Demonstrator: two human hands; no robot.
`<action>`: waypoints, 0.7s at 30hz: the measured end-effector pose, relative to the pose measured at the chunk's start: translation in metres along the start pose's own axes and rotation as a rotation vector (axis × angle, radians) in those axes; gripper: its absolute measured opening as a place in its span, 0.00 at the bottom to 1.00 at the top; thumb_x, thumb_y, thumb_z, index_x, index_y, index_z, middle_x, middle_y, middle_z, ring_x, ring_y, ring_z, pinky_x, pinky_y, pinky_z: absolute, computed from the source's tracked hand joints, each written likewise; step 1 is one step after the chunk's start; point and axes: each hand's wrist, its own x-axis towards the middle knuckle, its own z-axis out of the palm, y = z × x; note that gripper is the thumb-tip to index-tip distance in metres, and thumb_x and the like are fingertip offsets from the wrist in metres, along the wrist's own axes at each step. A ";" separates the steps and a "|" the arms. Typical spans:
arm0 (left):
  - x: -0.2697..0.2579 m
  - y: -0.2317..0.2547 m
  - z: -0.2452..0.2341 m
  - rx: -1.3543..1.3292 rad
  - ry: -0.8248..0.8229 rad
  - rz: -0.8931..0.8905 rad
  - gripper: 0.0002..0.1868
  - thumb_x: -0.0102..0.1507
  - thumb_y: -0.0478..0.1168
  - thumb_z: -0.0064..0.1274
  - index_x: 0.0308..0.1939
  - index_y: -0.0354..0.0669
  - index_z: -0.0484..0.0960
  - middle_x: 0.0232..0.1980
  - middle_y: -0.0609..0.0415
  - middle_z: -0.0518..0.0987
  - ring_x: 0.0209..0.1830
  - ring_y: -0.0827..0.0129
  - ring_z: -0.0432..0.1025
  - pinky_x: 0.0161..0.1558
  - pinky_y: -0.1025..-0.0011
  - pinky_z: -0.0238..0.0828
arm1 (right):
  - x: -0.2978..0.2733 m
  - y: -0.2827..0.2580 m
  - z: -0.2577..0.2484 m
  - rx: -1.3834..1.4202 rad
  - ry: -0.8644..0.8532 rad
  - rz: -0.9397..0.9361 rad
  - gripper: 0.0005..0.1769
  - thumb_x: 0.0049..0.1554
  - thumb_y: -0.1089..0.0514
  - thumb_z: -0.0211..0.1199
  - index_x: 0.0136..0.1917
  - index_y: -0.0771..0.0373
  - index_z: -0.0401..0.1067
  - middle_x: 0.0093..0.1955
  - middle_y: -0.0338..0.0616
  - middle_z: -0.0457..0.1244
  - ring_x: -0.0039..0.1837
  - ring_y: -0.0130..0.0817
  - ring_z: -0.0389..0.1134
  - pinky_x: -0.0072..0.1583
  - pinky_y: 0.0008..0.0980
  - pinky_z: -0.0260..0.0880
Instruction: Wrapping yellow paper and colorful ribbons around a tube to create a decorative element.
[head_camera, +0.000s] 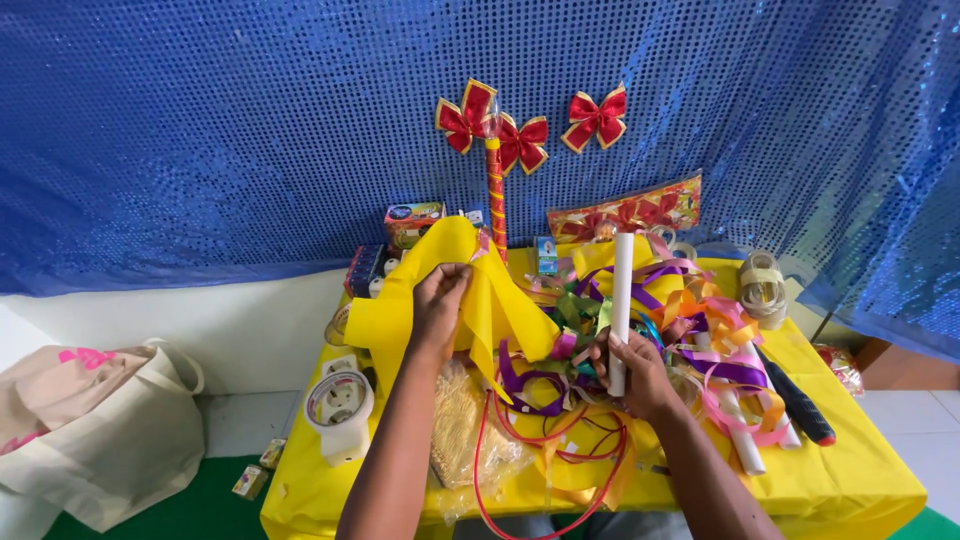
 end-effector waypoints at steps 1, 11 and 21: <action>-0.003 0.002 -0.003 0.001 -0.002 -0.001 0.05 0.68 0.37 0.53 0.45 0.43 0.82 0.39 0.53 0.80 0.42 0.68 0.76 0.46 0.67 0.77 | -0.001 0.001 0.000 0.001 0.002 -0.001 0.13 0.64 0.57 0.55 0.52 0.72 0.66 0.36 0.60 0.63 0.30 0.41 0.64 0.26 0.33 0.63; -0.032 0.020 -0.020 0.864 0.240 0.601 0.17 0.60 0.26 0.54 0.51 0.45 0.81 0.51 0.48 0.79 0.53 0.51 0.75 0.59 0.56 0.72 | -0.005 -0.007 0.010 -0.031 0.019 -0.014 0.12 0.63 0.58 0.57 0.49 0.72 0.67 0.36 0.59 0.64 0.29 0.39 0.64 0.27 0.33 0.65; -0.065 0.000 0.014 0.667 -0.172 0.788 0.11 0.67 0.38 0.47 0.51 0.43 0.81 0.47 0.47 0.82 0.52 0.49 0.77 0.58 0.55 0.70 | -0.001 -0.001 0.003 -0.093 -0.047 -0.009 0.15 0.62 0.57 0.57 0.48 0.75 0.69 0.31 0.58 0.61 0.24 0.40 0.61 0.23 0.33 0.59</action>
